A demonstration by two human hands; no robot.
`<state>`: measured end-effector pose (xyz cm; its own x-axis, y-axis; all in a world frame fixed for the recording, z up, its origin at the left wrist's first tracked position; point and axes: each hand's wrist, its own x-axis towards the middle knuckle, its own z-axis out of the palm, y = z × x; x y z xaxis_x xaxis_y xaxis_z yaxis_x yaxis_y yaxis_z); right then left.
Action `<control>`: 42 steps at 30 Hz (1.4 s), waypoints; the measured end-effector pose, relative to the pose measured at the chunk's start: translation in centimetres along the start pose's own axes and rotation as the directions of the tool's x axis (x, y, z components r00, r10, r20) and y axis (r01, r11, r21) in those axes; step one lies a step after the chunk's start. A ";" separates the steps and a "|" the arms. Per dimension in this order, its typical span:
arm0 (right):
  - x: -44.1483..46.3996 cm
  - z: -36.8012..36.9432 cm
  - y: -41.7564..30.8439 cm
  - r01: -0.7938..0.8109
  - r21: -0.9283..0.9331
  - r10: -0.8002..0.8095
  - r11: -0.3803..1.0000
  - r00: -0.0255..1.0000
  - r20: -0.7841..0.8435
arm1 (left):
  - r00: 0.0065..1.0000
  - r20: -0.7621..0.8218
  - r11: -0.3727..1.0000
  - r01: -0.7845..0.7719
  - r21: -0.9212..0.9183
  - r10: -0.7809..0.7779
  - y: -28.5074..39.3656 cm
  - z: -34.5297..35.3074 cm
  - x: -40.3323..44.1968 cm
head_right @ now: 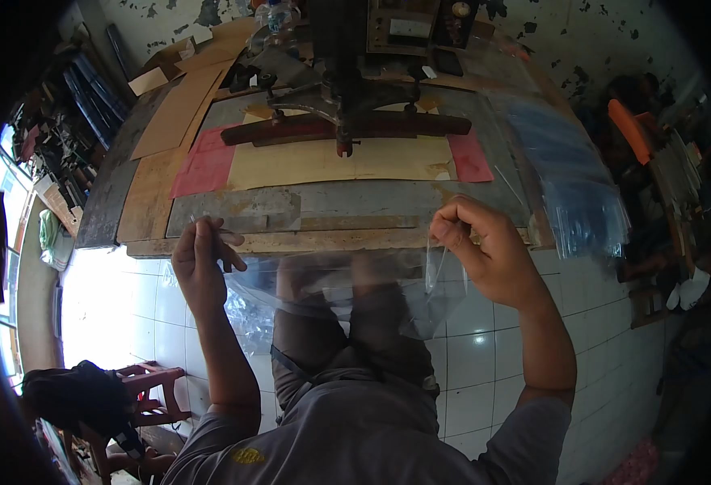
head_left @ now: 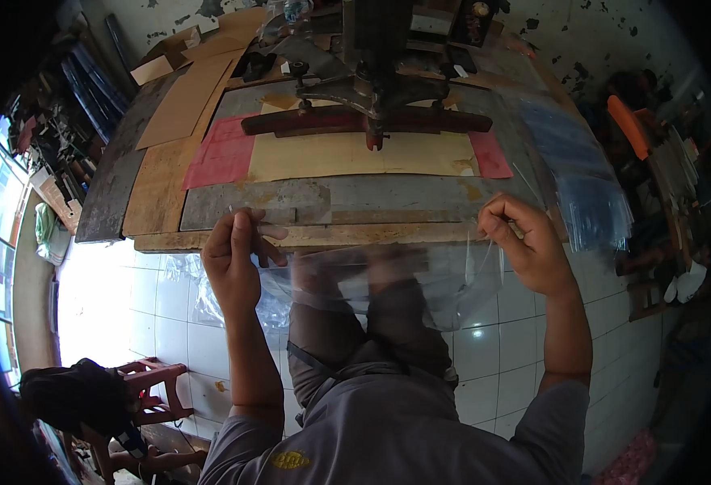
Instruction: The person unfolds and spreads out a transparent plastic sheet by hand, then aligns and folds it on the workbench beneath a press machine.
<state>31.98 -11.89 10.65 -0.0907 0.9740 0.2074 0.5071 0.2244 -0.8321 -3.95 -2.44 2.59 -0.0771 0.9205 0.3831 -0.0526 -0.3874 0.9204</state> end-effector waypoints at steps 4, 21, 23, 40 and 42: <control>0.0 0.0 0.5 -0.050 0.140 0.041 0.989 0.997 0.068 | 1.000 -0.015 1.000 0.012 0.009 -0.012 0.1 0.0 0.0; -0.2 -0.4 0.6 -0.160 0.185 0.161 0.970 0.987 0.011 | 0.999 0.007 0.999 0.037 0.031 -0.038 -0.7 -0.2 0.4; -0.2 -0.4 1.1 -0.170 0.179 0.176 0.969 0.984 -0.017 | 0.999 0.019 0.999 0.050 0.019 -0.050 -1.0 -0.2 0.4; 11.3 -1.2 13.7 -0.297 0.176 0.314 0.938 0.946 -0.078 | 0.903 0.266 0.883 0.207 0.421 -0.338 -7.1 2.5 11.1; 12.9 -0.7 14.5 -0.335 0.074 0.341 0.939 0.936 -0.094 | 0.875 0.251 0.830 0.249 0.499 -0.414 -7.8 2.7 12.1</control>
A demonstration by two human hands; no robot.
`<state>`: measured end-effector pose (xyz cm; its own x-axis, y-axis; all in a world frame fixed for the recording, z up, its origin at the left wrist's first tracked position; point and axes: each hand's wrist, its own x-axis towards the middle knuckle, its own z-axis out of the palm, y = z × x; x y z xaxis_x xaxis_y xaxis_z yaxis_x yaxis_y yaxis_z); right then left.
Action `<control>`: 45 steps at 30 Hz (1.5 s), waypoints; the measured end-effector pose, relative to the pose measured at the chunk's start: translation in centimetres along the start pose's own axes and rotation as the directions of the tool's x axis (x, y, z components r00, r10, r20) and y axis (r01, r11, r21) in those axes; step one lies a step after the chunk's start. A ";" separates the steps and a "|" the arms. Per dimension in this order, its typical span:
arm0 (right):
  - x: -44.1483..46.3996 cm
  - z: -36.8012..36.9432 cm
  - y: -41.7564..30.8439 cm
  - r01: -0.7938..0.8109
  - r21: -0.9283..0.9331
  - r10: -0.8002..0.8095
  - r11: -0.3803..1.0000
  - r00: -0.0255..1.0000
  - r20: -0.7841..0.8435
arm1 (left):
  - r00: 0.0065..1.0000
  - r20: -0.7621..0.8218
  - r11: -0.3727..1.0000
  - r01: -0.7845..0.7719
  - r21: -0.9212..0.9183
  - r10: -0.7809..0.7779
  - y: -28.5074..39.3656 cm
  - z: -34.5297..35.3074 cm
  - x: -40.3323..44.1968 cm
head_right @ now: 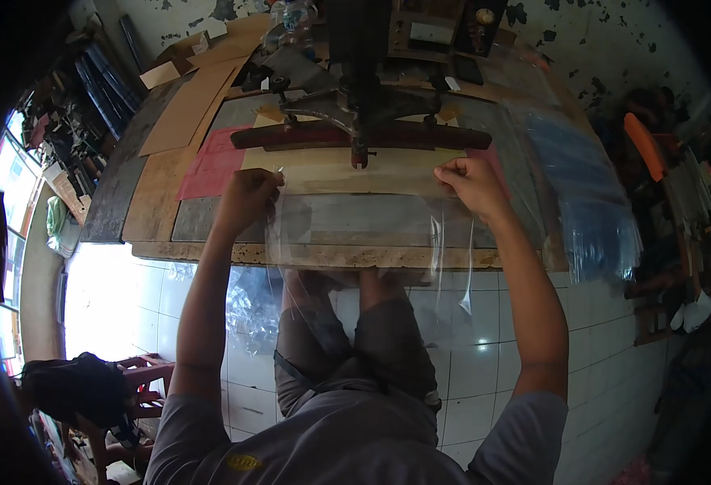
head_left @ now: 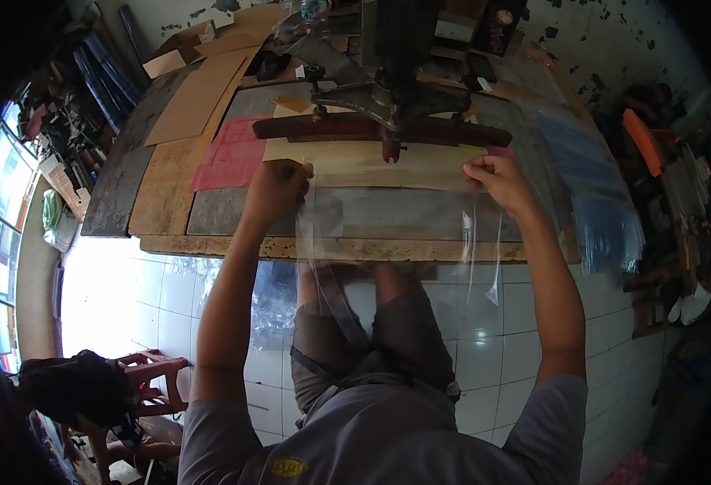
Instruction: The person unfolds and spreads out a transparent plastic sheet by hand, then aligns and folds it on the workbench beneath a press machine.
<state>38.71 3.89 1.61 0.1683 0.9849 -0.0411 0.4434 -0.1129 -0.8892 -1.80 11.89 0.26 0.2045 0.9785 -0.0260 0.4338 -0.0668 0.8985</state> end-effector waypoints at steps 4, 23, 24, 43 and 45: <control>2.9 0.9 0.3 -0.016 -0.173 0.017 0.985 1.000 0.005 | 0.996 0.018 0.966 -0.093 0.240 0.091 -0.1 -0.2 1.9; 2.3 2.9 -0.8 0.301 -0.521 -0.381 0.799 0.923 -0.050 | 0.989 0.016 0.927 -0.143 0.346 0.147 1.0 0.5 3.6; 2.3 2.9 -0.6 0.322 -0.521 -0.398 0.791 0.917 -0.038 | 0.989 0.014 0.921 -0.145 0.362 0.150 0.9 0.5 3.5; 0.0 2.5 -1.4 0.305 -0.599 -0.355 0.740 0.934 0.038 | 0.942 -0.017 0.881 -0.305 0.361 0.334 -0.8 -0.3 2.1; 0.0 2.6 -1.3 0.301 -0.588 -0.352 0.750 0.936 0.030 | 0.941 -0.018 0.878 -0.307 0.367 0.337 -0.8 -0.3 2.1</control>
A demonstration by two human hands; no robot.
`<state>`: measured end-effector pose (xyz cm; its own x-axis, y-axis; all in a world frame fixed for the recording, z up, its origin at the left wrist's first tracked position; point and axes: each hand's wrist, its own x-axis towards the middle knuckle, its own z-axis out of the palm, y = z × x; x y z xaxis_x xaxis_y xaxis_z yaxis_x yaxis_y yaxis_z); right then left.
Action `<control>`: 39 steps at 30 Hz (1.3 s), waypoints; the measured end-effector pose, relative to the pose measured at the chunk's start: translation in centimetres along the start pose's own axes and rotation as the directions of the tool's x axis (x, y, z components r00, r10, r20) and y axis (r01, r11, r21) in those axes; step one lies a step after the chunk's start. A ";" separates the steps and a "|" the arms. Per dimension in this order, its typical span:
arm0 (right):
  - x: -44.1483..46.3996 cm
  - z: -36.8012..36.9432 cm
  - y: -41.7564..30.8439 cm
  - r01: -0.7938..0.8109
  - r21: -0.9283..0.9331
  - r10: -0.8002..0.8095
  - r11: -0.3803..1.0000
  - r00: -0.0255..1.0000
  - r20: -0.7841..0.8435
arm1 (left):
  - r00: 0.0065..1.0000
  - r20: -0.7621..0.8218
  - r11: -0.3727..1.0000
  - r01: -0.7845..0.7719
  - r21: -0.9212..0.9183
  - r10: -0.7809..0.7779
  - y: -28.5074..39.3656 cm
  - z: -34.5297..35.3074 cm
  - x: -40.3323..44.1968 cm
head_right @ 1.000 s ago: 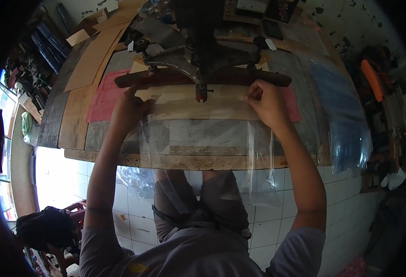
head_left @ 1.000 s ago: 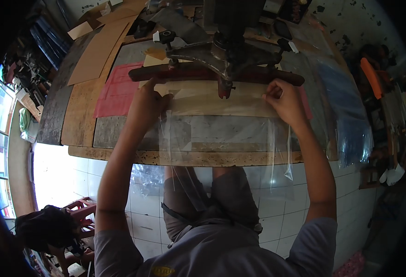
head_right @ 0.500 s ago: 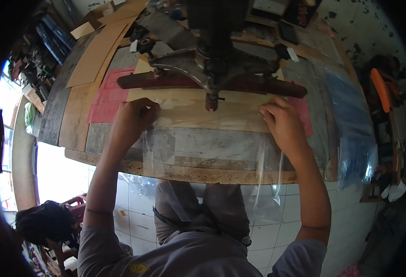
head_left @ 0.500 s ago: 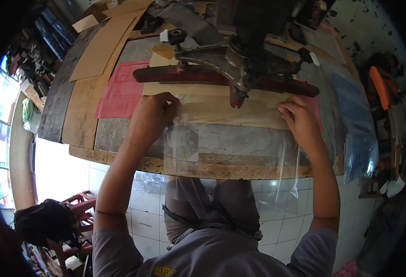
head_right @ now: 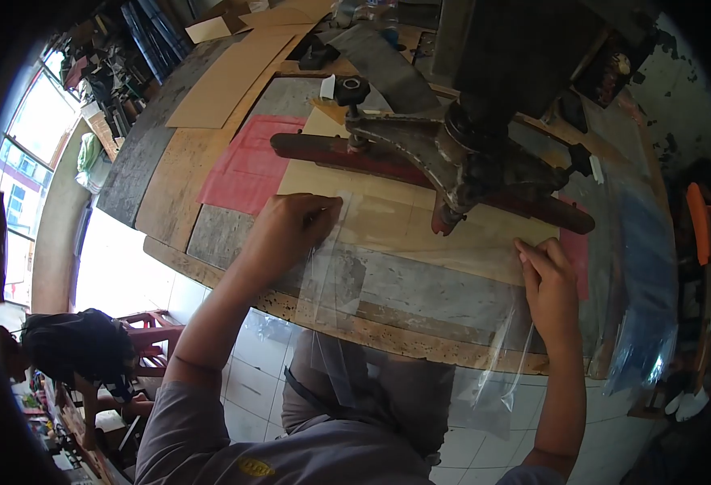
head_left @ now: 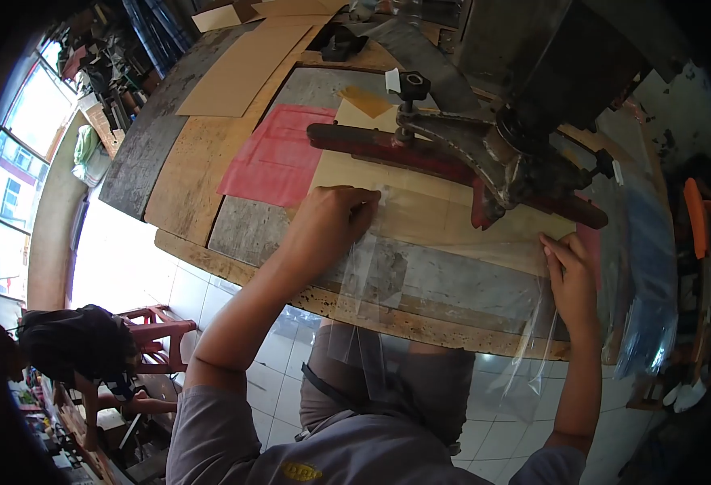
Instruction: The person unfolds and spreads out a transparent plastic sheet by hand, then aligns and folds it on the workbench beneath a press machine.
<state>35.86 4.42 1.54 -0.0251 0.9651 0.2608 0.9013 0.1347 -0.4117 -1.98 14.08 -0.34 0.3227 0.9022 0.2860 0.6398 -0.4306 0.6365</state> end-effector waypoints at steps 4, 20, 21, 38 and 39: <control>-0.1 0.7 0.6 0.025 -0.009 -0.025 1.000 0.999 -0.020 | 0.999 0.008 0.999 0.033 -0.030 -0.032 -0.2 0.1 -0.2; 1.7 1.1 2.5 -0.001 -0.062 -0.003 0.998 0.998 -0.065 | 0.999 0.011 0.999 0.035 0.040 -0.035 -0.7 1.7 1.9; 1.7 1.1 2.6 -0.001 -0.070 -0.004 0.998 0.997 -0.073 | 1.000 0.000 0.999 0.021 0.031 -0.021 -0.7 1.9 2.0; 1.7 1.1 3.4 -0.011 -0.040 0.005 0.999 0.991 -0.137 | 0.999 -0.041 0.997 -0.011 0.076 0.015 -0.2 2.6 2.2; 1.7 1.0 3.5 0.018 -0.065 -0.027 0.998 0.988 -0.150 | 1.000 -0.022 0.998 0.015 0.060 -0.013 -0.1 2.7 2.2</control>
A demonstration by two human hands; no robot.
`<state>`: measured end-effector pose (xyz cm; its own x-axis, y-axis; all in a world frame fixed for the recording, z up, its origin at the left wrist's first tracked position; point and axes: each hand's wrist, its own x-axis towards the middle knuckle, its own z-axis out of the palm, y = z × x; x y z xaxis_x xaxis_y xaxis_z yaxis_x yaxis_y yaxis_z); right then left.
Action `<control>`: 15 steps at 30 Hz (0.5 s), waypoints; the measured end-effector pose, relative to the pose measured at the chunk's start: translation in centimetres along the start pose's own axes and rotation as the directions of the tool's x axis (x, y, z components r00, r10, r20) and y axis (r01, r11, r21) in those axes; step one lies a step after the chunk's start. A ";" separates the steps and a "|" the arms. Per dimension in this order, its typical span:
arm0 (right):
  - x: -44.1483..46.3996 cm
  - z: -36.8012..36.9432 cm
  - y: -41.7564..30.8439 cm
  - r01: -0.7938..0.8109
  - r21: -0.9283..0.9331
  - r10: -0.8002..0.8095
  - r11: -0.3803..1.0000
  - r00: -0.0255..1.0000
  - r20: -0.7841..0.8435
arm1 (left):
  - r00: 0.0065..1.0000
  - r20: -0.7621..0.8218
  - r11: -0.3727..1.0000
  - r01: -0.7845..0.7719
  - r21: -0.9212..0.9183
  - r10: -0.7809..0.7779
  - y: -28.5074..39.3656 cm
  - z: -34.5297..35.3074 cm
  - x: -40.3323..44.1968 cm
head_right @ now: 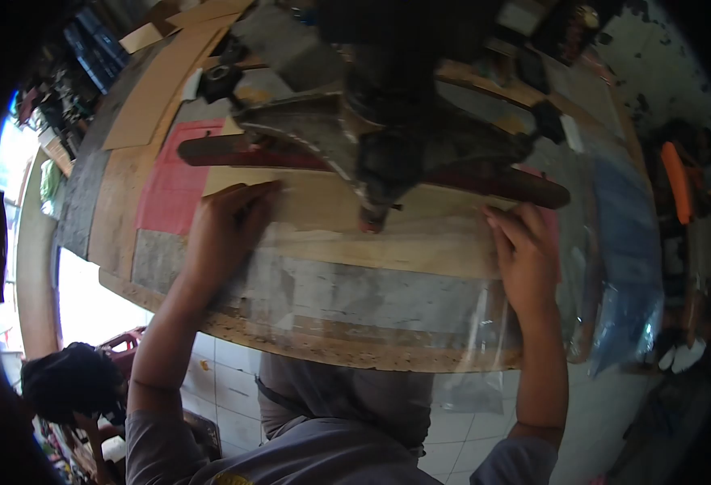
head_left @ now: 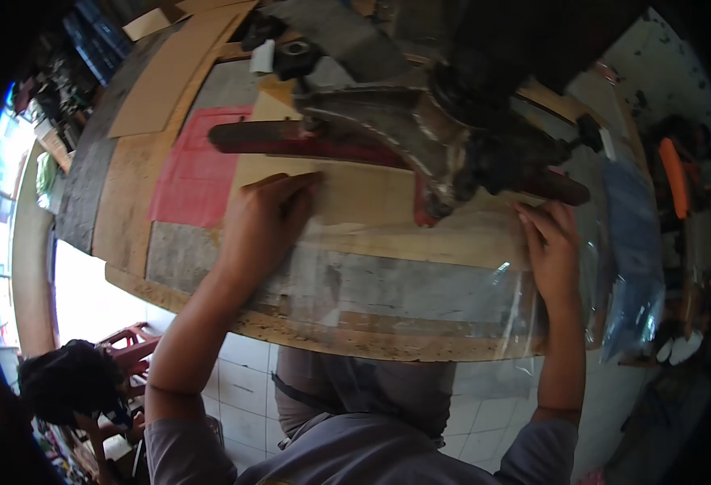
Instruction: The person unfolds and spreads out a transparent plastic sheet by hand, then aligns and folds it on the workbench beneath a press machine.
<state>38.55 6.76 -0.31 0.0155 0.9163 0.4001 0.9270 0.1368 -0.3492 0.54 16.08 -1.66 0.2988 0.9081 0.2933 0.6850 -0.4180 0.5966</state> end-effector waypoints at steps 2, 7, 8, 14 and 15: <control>0.1 0.0 0.1 0.074 -0.030 -0.075 0.997 0.997 -0.024 | 1.000 0.019 1.000 0.022 -0.010 -0.022 0.2 -0.1 0.1; 0.2 0.0 0.3 0.021 0.012 -0.021 1.000 1.000 -0.007 | 0.999 0.001 0.998 0.036 -0.053 -0.036 0.8 -0.1 0.2; 0.2 0.1 0.4 0.011 0.017 -0.011 1.000 1.000 -0.003 | 1.000 -0.005 0.998 0.026 -0.049 -0.026 0.7 -0.1 0.2; 0.2 0.3 0.5 0.029 -0.024 -0.029 0.999 0.999 -0.021 | 0.998 0.019 0.996 0.068 -0.049 -0.068 1.1 -0.3 0.2; 0.2 0.3 0.6 0.032 -0.037 -0.033 0.999 0.999 -0.025 | 0.997 0.021 0.996 0.072 -0.052 -0.071 1.1 -0.3 0.2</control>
<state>38.98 7.10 -0.68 -0.0057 0.9018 0.4321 0.9404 0.1518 -0.3044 1.15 15.80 -0.68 0.2630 0.9358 0.2348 0.6690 -0.3523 0.6545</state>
